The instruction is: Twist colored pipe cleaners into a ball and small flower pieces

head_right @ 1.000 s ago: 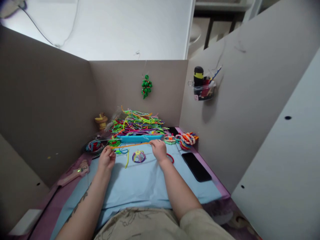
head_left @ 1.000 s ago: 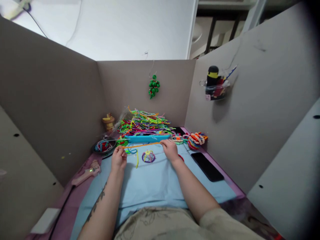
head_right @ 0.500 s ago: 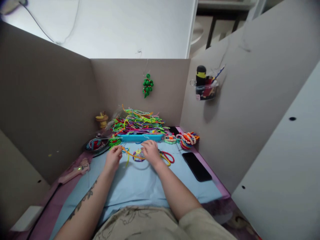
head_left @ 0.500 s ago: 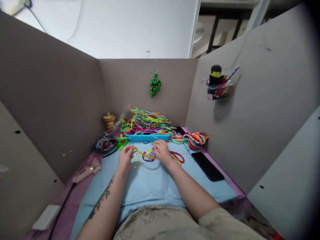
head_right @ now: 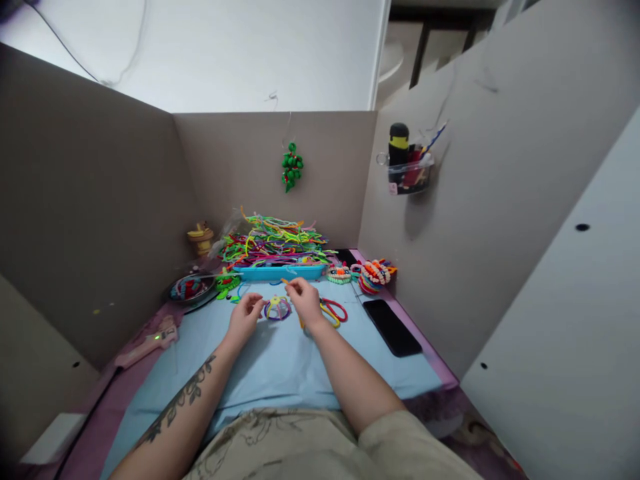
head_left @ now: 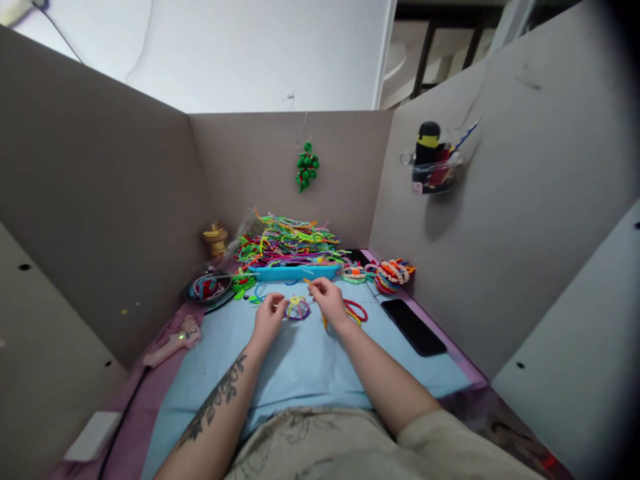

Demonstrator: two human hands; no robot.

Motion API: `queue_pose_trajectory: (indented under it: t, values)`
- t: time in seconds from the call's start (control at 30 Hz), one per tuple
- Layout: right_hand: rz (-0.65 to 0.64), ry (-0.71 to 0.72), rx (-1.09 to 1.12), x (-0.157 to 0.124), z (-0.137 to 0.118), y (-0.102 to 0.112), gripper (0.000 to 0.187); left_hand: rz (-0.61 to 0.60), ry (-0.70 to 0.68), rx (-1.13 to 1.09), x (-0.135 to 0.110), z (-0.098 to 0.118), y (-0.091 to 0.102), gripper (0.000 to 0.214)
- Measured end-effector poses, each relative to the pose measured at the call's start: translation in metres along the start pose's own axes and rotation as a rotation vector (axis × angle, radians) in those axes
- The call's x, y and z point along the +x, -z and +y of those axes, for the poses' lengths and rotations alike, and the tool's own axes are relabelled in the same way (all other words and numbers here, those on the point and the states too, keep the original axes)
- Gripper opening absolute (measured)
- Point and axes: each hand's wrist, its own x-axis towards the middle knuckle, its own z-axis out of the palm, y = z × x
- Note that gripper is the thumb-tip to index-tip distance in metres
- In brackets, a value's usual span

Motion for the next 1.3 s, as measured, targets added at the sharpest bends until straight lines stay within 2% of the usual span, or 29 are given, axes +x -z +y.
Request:
queue_pose_trajectory:
  t: [0.1, 0.2, 0.37, 0.63, 0.9, 1.13, 1.3]
  values:
    - [0.012, -0.072, 0.005, 0.007, 0.008, 0.006, 0.024, -0.02, -0.081, 0.267, -0.001, -0.009, -0.004, 0.016]
    - [-0.045, -0.087, -0.025, 0.006, 0.013, 0.002, 0.023, -0.019, -0.074, 0.346, 0.0, -0.016, -0.01, 0.015]
    - [-0.151, -0.042, -0.122, 0.0, 0.013, -0.009, 0.017, -0.053, -0.045, 0.273, 0.005, -0.019, -0.014, 0.013]
    - [-0.13, -0.065, 0.018, 0.002, 0.005, -0.006, 0.014, 0.013, -0.115, 0.073, -0.004, -0.008, -0.006, 0.017]
    - [-0.138, -0.075, 0.144, 0.0, 0.004, -0.009, 0.014, 0.0, -0.189, 0.131, -0.007, -0.004, -0.004, 0.012]
    - [-0.125, -0.031, 0.225, 0.0, -0.009, -0.007, 0.018, 0.052, -0.209, 0.176, -0.007, -0.006, -0.001, 0.013]
    - [-0.22, -0.096, 0.276, 0.003, -0.009, -0.008, 0.017, 0.09, -0.197, 0.152, -0.008, -0.004, 0.001, 0.013]
